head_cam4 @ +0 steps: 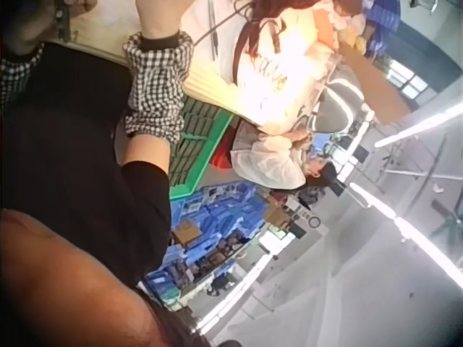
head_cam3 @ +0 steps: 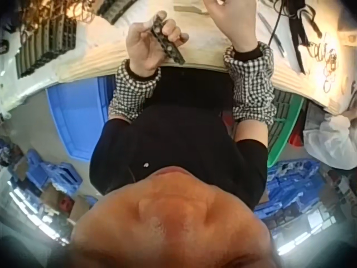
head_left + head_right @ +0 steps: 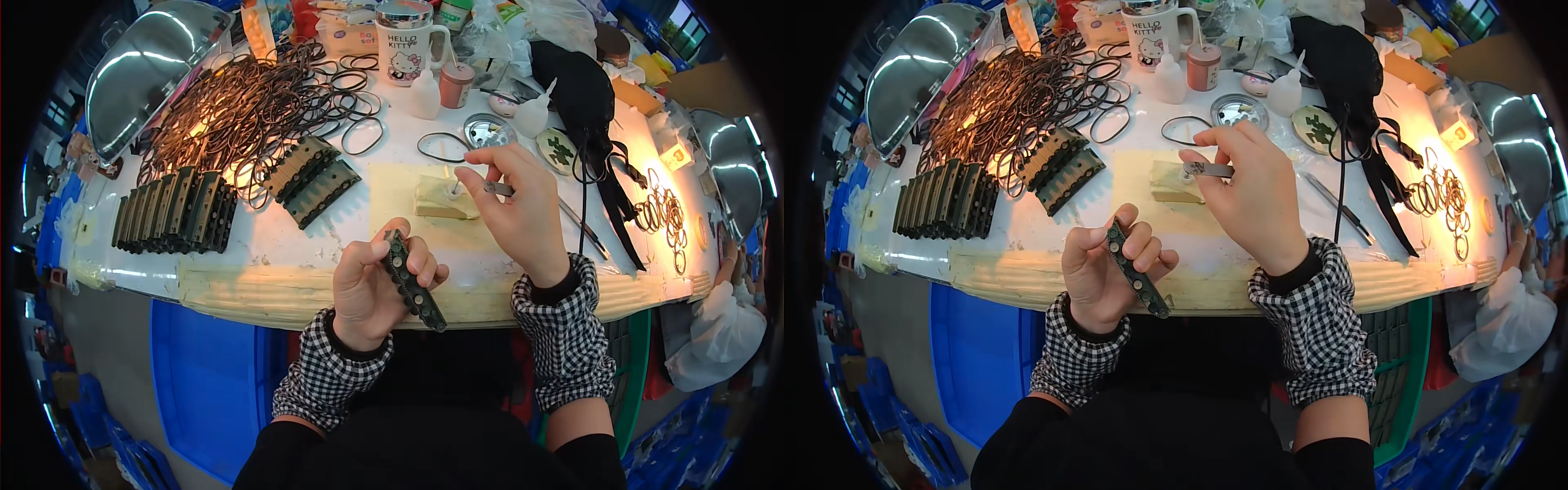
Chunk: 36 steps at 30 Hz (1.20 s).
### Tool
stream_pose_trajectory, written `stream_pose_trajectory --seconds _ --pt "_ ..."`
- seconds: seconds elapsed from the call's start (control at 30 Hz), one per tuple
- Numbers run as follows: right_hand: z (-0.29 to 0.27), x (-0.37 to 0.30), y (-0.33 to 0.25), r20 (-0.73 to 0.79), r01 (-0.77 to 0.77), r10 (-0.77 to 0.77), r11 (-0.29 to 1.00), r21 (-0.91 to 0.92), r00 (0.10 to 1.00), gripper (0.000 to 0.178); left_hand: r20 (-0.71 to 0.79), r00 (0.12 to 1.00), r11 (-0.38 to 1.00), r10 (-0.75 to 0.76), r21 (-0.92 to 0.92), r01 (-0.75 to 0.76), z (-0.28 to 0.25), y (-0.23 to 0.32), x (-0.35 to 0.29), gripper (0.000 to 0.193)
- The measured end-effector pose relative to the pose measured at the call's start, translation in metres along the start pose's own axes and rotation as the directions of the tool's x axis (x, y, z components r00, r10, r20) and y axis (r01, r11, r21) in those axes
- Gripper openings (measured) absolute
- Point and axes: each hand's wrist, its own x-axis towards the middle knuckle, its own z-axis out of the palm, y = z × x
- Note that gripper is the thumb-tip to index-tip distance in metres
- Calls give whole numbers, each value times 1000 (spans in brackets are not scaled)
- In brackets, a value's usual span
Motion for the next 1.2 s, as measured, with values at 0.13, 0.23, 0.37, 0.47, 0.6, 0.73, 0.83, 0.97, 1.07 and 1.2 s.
stream_pose_trajectory --seconds 0.13,0.23,0.37,0.47,0.6,0.73,0.83,0.97,1.07,1.2 --pt "2 3 1 49 0 -2 999 44 999 9 -7 1000 1000 -11 23 12 2 0 0 20" --pt "0 2 -9 -38 22 -19 997 72 999 7 23 999 999 -25 33 25 0 1 1 21" --pt "-12 -10 -35 -201 61 -1 954 294 980 5 66 998 999 -15 39 12 -1 2 -1 24" --pt "1 -26 -51 -21 -62 99 763 644 995 12 72 997 1000 -16 22 14 2 -2 0 26" --pt "8 -33 -58 260 -339 229 454 824 938 20 69 998 999 -15 44 12 3 -2 1 37" --pt "9 -31 -61 287 -377 258 444 813 922 19 78 997 998 -6 62 1 1 -2 0 44" --pt "11 -32 -63 270 -367 260 485 793 927 17 68 998 998 -7 65 3 2 -2 0 42" --pt "10 -33 -63 261 -358 255 505 785 931 17 83 997 998 -6 69 0 0 -3 0 41" --pt "10 -31 -64 270 -371 264 498 784 926 17 66 998 998 -3 58 -1 2 -3 0 40" --pt "11 -32 -62 262 -357 248 520 776 932 16 64 998 998 -7 69 2 1 -2 0 40"
